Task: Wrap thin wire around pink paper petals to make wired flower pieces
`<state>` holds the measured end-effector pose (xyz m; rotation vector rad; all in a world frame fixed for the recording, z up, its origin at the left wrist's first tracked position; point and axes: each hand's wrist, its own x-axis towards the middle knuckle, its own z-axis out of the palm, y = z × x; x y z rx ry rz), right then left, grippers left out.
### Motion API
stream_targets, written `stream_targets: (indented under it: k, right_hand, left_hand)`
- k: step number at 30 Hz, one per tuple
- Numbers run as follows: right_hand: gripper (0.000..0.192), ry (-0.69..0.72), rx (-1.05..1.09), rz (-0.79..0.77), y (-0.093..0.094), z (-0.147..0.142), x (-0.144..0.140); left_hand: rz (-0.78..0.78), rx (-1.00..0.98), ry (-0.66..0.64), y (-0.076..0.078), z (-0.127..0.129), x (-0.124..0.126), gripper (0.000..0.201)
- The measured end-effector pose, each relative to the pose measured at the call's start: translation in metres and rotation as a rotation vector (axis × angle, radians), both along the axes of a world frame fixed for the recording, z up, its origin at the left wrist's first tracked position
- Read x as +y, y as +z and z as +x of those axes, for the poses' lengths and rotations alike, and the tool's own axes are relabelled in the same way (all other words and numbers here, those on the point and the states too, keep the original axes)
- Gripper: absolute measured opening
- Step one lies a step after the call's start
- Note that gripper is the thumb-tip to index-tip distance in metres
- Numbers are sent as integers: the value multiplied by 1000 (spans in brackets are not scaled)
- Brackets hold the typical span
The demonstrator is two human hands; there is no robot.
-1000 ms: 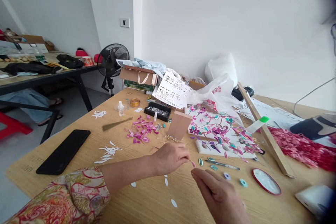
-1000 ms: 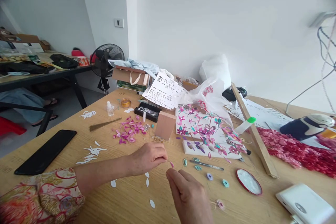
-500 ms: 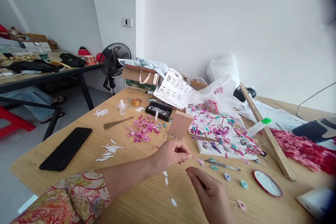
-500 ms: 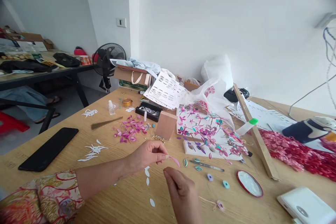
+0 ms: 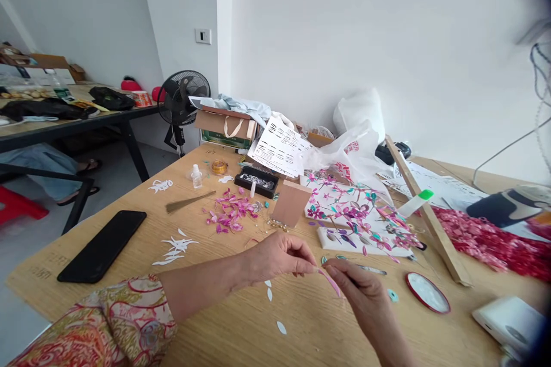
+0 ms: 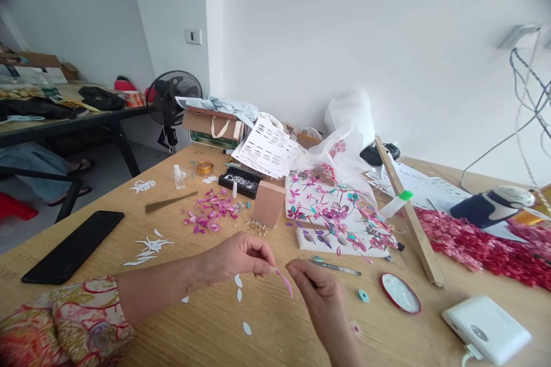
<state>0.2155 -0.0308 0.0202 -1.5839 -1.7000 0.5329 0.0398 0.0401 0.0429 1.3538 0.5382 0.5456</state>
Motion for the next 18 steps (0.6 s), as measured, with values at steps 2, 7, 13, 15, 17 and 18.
stream_targets:
  k: [2,7,13,15,17,18]
  right_hand:
    - [29,-52,20,19,-13,-12,-1]
    - [28,13,-153,96,-18,-38,-16]
    - [27,93,-382,76,16,-17,-19]
    - [26,109,-337,34,24,-5,-13]
    - [27,110,-222,3,25,2,-6]
    - [27,101,-151,-6,22,3,-3]
  left_hand:
    - [-82,-13,126,-3,2,0,23]
    - [256,106,245,-14,5,6,7]
    - [798,181,-24,-11,-1,7,14]
    - [649,114,-142,-7,-3,5,10]
    - [363,56,-162,-3,-4,2,6]
    - [210,34,-135,-1,-4,0,8]
